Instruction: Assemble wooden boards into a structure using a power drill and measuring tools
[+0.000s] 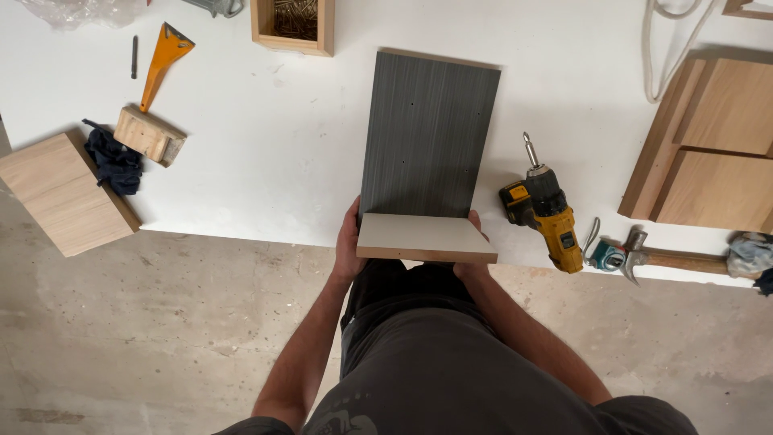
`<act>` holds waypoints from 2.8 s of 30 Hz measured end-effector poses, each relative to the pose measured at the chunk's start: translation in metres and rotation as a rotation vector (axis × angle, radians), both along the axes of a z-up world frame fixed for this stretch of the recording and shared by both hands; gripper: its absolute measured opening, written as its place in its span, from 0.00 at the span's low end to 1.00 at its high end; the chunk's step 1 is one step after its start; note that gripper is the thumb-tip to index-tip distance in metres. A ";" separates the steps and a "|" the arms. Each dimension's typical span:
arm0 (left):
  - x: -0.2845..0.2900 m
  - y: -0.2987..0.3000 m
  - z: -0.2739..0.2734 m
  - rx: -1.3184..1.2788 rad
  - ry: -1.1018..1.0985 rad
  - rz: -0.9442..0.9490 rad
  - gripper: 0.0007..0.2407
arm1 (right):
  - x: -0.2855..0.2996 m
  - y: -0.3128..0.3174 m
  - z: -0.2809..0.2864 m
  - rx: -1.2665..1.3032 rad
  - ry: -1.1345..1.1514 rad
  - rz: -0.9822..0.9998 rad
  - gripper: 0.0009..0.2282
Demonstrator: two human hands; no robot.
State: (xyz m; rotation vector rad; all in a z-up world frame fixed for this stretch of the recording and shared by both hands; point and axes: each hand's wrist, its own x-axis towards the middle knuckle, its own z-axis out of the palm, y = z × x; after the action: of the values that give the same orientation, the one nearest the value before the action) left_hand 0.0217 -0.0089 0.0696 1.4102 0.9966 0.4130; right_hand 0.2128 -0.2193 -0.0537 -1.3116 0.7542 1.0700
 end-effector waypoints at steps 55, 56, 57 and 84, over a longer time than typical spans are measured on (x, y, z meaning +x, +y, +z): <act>-0.051 0.034 0.060 -0.306 0.024 0.026 0.43 | -0.004 0.041 0.245 0.168 -0.830 0.718 0.22; -0.060 0.040 0.082 -0.188 0.084 -0.015 0.43 | -0.008 0.045 0.246 0.133 -0.911 0.779 0.22; -0.070 0.046 0.104 -0.067 0.146 -0.054 0.42 | -0.013 0.049 0.246 0.099 -0.990 0.840 0.22; -0.094 0.083 0.065 0.164 0.261 -0.143 0.13 | 0.005 0.113 0.047 -0.099 -1.288 1.285 0.10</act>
State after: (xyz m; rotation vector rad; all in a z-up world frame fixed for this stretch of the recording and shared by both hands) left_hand -0.0724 0.0740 0.1347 1.7034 1.0820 0.2111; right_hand 0.2177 -0.1061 -0.0066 -2.1900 -1.1643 0.7755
